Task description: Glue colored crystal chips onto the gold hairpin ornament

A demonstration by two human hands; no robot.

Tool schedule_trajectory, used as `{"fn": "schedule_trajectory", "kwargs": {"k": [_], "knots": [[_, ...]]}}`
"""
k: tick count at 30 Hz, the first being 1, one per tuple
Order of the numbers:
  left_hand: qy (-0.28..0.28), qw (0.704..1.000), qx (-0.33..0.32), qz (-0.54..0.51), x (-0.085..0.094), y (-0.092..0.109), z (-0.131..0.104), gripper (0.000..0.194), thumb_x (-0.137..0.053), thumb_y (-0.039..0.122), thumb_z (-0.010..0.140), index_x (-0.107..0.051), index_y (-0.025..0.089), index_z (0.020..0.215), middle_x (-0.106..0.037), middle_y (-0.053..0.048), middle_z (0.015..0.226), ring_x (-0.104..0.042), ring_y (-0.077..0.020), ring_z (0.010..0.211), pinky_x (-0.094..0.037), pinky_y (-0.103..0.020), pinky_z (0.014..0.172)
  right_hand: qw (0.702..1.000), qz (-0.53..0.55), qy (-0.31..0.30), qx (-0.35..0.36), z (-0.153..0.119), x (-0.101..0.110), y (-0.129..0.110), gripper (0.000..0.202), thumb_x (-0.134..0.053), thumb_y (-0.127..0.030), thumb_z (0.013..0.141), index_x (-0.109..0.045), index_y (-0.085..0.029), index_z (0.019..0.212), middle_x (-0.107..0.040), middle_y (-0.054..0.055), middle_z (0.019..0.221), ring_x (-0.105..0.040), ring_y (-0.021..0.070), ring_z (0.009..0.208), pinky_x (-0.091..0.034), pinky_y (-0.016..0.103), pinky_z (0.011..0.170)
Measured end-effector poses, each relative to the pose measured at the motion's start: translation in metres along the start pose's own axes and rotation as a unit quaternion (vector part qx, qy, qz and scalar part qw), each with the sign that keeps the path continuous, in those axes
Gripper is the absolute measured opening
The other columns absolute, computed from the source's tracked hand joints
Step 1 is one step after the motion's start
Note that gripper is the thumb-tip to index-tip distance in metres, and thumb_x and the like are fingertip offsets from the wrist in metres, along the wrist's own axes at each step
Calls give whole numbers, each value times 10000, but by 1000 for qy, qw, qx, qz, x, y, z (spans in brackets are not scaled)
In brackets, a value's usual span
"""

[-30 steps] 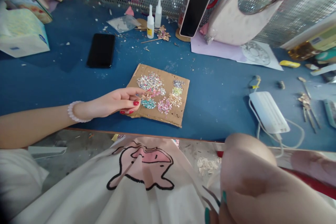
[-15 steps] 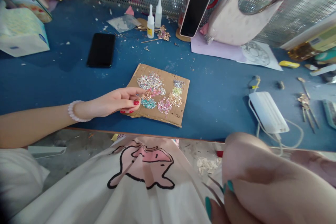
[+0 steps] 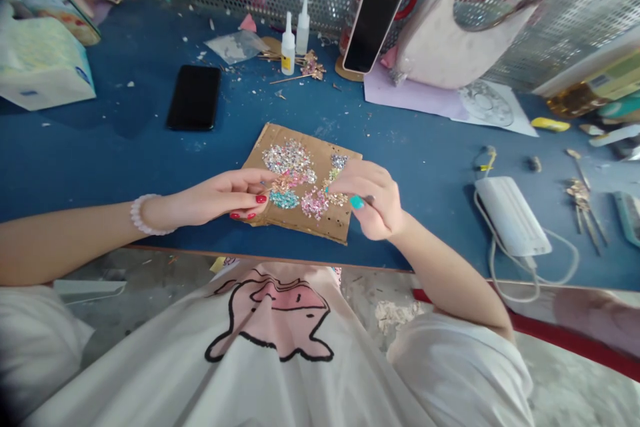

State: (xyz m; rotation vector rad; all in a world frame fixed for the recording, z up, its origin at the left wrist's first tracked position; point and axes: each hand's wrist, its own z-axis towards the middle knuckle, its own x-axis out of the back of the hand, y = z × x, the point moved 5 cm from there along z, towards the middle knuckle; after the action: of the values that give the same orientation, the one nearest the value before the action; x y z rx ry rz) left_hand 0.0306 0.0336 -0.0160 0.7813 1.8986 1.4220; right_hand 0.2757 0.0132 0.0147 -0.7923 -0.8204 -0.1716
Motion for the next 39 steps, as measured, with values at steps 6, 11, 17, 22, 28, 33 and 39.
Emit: {"fn": "schedule_trajectory", "kwargs": {"k": [6, 11, 17, 22, 28, 33, 39], "knots": [[0, 1000, -12, -4, 0, 1, -1, 585, -616, 221, 891, -491, 87, 1447, -519, 72, 662, -392, -72, 529, -313, -219, 518, 996, 15, 31, 80, 21, -5, -2, 423, -302, -363, 1141, -631, -193, 938, -656, 40, 792, -587, 147, 664, -468, 312, 654], [-2, 1000, -19, -1, -1, 1, -1, 570, -612, 216, 890, -499, 60, 1426, -519, 73, 653, -393, -72, 529, -311, -225, 519, 996, -5, -31, 83, 21, -14, -5, 454, -288, -375, 1165, -620, -174, 929, -660, 33, 774, -607, 120, 655, -465, 264, 630], [0, 1000, -21, -8, -1, 3, -1, 567, -599, 191, 884, -497, 41, 1422, -531, 68, 663, -409, -74, 552, -306, -218, 511, 995, -39, -62, 67, 19, -20, -2, 445, -297, -374, 1166, -576, -189, 872, -559, -1, 675, -527, 110, 591, -398, 260, 592], [3, 1000, -12, -5, -1, 2, -2, 615, -609, 202, 882, -476, 31, 1458, -518, 71, 650, -411, -78, 549, -308, -219, 511, 994, -57, -63, 62, 18, -21, -1, 426, -301, -383, 1164, -574, -191, 899, -547, -3, 672, -524, 115, 602, -388, 269, 596], [2, 1000, -10, 1, -1, 2, -2, 630, -594, 212, 891, -464, 43, 1484, -525, 72, 660, -412, -72, 554, -315, -210, 508, 993, -69, -61, 73, 16, -24, -1, 380, -312, -356, 1162, -600, -185, 982, -580, -1, 685, -547, 117, 606, -399, 277, 602], [7, 1000, -13, -2, -1, 2, -2, 632, -608, 206, 871, -481, 51, 1469, -538, 70, 670, -429, -69, 557, -320, -207, 503, 992, -73, -51, 86, 16, -23, -3, 367, -322, -338, 1163, -606, -180, 993, -612, -3, 686, -570, 111, 601, -419, 266, 598], [4, 1000, -20, -6, 1, 1, -1, 615, -622, 202, 859, -507, 53, 1444, -540, 70, 660, -422, -69, 553, -325, -212, 501, 992, -67, -43, 99, 16, -24, -4, 324, -343, -296, 1157, -602, -178, 1002, -633, -6, 684, -578, 106, 589, -432, 257, 585]]}}
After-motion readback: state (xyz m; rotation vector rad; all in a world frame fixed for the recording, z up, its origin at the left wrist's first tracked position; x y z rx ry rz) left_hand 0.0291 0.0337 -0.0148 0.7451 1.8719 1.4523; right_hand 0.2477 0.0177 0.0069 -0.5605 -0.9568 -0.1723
